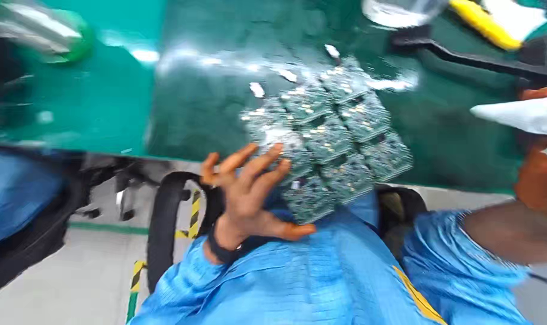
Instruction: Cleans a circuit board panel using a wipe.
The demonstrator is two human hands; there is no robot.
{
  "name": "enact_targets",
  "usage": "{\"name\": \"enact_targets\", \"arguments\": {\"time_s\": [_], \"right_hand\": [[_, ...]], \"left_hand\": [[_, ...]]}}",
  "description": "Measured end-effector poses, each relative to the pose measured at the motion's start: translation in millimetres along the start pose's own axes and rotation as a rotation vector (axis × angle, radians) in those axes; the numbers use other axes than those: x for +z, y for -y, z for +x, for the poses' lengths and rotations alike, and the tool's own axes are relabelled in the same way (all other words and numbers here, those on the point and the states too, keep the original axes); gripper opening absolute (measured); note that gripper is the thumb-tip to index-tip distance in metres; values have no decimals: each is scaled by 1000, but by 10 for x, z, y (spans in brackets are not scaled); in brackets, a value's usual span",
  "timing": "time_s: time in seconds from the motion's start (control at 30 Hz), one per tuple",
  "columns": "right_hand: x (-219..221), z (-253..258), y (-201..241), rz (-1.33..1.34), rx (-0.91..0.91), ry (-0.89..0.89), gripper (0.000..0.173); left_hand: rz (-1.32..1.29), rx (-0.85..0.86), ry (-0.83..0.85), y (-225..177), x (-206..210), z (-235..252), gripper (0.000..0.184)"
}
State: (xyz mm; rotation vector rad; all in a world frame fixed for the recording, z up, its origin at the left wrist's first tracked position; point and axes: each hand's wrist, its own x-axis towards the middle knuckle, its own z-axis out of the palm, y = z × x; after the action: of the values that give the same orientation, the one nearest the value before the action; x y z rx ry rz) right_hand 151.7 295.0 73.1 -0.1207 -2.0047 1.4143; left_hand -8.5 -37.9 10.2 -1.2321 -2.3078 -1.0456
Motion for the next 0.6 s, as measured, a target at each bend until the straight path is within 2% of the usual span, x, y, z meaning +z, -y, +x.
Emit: {"name": "enact_targets", "arguments": {"time_s": [0.07,0.17,0.27,0.4,0.47,0.6], "right_hand": [[38,125,146,-53,-14,-30,20],[192,244,219,-224,17,166,13],[445,175,186,-394,51,315,24],[845,105,169,-632,-120,236,14],[794,82,234,-775,-116,274,16],[423,112,451,-887,-33,505,21]], "left_hand": [[-24,10,22,60,-15,2,86],[-66,19,21,99,16,-3,89],[-95,30,3,128,48,-8,92],[-63,44,-43,132,100,4,92],[-32,59,-57,121,122,27,92],[-14,71,-85,121,160,49,92]]}}
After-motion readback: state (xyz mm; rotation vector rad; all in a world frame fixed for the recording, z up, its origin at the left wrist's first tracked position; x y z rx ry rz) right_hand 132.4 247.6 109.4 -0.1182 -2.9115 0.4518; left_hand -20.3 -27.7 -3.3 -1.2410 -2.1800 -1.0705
